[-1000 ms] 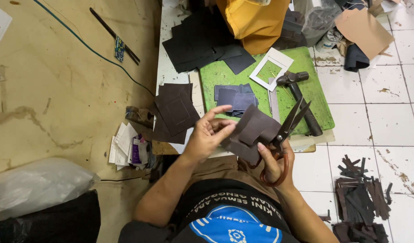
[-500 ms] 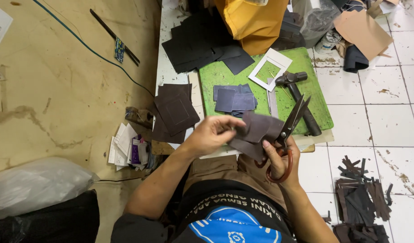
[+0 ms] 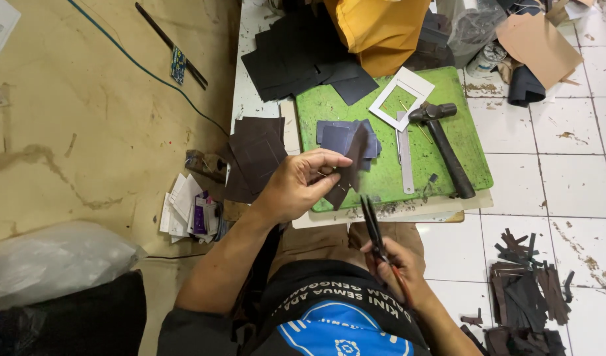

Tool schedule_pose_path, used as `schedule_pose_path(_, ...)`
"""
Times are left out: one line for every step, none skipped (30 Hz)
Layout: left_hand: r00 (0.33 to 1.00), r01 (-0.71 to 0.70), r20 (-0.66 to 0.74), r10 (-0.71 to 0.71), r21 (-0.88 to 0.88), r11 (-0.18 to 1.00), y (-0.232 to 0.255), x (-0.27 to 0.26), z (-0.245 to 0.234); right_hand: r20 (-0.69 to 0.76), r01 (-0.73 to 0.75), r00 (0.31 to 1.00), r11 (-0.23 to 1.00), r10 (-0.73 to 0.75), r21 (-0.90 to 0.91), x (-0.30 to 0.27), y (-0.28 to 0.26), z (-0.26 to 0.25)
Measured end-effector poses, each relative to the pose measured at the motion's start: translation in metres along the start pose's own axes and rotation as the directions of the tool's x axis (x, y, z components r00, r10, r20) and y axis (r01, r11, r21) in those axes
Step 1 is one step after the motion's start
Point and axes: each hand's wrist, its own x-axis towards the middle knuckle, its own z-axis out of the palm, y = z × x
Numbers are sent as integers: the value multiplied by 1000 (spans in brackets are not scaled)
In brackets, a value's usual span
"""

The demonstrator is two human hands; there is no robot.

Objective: Trimming and cutting small pieces of leather using scissors on a workbench

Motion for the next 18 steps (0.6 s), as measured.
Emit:
schedule_pose_path(1000,-1,-2,1,0,1000,2,-3,0,2,1,1000,1000,-1,-1,-1,-2,2)
schedule_pose_path(1000,12,16,-12,-6,1000,3,-6,-1,5,-2,1000,1000,2,14,-1,-5,4)
schedule_pose_path(999,25,33,-24,-11,1000,6,-9,-1,8,-5,1000,1000,5,28,-2,-7,6)
schedule_pose_path(999,20,31,-20,-10,1000,8,-11,-1,10,-1,1000,1000,1,26,-2,-12,6)
schedule_pose_path(998,25,49,-25,-8,1000,10,-14,0,30,4,1000,999,-3,-37,-2,-17,6)
schedule_pose_path(997,28,68,-27,-4,1000,13,-17,0,48,11,999,995,-6,-101,-2,-22,7)
schedule_pose_path(998,21,66,-21,-2,1000,16,-20,1,50,17,999,994,-12,-104,-5,-25,8)
schedule_pose_path(997,17,78,-16,-13,1000,20,-23,1,57,-3,998,994,9,-105,-7,-29,10)
schedule_pose_path(996,13,90,-11,-23,1000,24,-26,2,64,-24,997,994,31,-106,-10,-32,12)
schedule_pose_path(996,6,91,-4,-21,1000,28,-30,3,63,-17,998,994,24,-111,-13,-32,13)
schedule_pose_path(993,-9,116,12,-26,1000,31,-34,3,60,24,998,991,-17,-129,-16,-31,15)
schedule_pose_path(989,-22,142,27,-33,999,35,-38,3,57,64,997,987,-56,-148,-19,-30,16)
schedule_pose_path(989,-29,143,33,-31,999,41,-42,4,56,69,997,986,-61,-152,-24,-33,17)
schedule_pose_path(986,-14,164,21,-42,999,47,-45,5,44,45,998,978,-37,-205,-29,-36,19)
schedule_pose_path(983,0,185,9,-52,999,52,-50,6,30,21,999,966,-14,-258,-34,-39,20)
schedule_pose_path(982,-8,186,17,-49,999,54,-53,9,30,28,999,965,-21,-262,-36,-42,23)
schedule_pose_path(984,-11,180,14,-15,1000,56,-57,11,44,65,998,958,-55,-281,-39,-45,25)
schedule_pose_path(984,-15,175,12,19,1000,59,-60,13,58,103,994,949,-89,-299,-41,-47,27)
